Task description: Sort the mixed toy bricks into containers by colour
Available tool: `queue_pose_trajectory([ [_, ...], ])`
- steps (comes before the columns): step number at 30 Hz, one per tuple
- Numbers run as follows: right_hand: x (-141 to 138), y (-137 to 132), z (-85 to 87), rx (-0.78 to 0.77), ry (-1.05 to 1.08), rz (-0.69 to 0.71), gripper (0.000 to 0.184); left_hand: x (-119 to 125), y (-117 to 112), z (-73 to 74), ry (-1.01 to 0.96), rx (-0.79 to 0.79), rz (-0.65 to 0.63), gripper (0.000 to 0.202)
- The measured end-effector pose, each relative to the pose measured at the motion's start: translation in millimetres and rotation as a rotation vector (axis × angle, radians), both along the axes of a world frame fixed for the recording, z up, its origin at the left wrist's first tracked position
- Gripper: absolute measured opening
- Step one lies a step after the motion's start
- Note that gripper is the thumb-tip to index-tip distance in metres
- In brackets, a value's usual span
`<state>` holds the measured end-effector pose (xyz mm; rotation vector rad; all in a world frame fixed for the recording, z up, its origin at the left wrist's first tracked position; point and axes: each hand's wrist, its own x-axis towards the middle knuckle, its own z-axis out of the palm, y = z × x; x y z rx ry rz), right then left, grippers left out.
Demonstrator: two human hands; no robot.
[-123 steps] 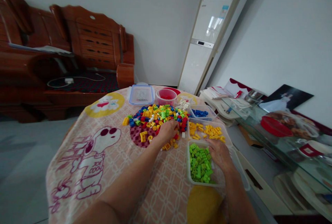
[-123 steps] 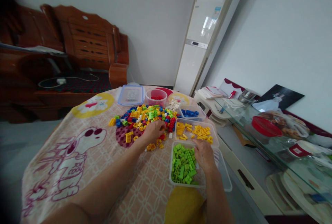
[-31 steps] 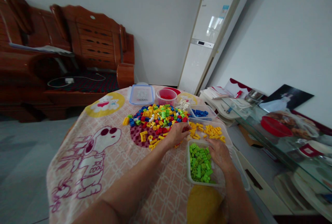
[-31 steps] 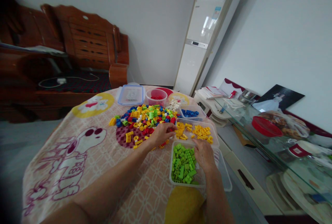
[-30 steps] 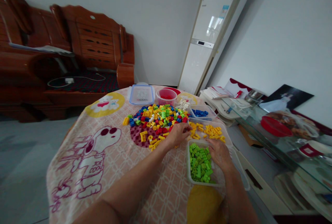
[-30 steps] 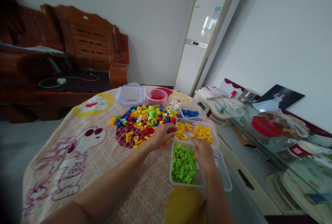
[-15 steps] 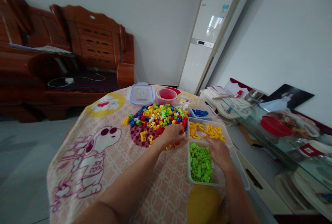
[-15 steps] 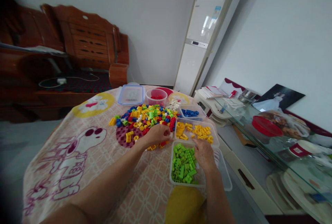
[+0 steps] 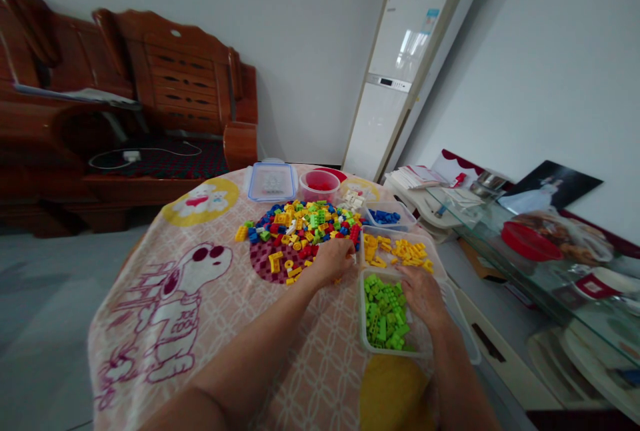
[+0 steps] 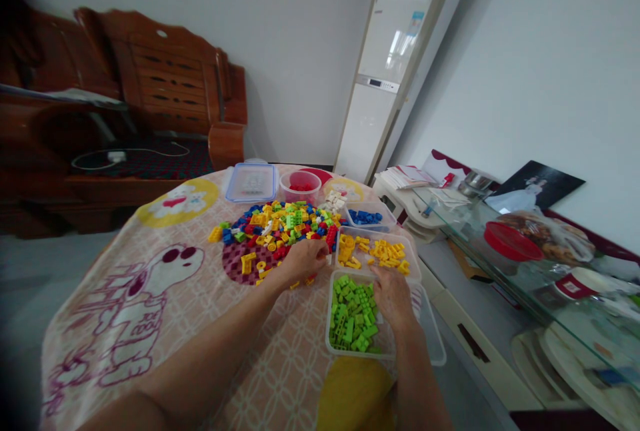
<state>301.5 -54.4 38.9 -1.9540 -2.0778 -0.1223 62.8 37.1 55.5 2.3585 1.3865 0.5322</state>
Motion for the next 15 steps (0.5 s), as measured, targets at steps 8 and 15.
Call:
queue_pose_trajectory([
  [8, -3, 0, 4.1, -0.022, -0.003, -0.015, 0.045, 6, 3, -1.3, -0.475, 0.010, -0.098, 0.023],
  [15, 0, 1, 0.5, -0.013, 0.007, -0.006, 0.045, 18, 0, -12.9, -0.593, -0.024, -0.229, 0.038],
])
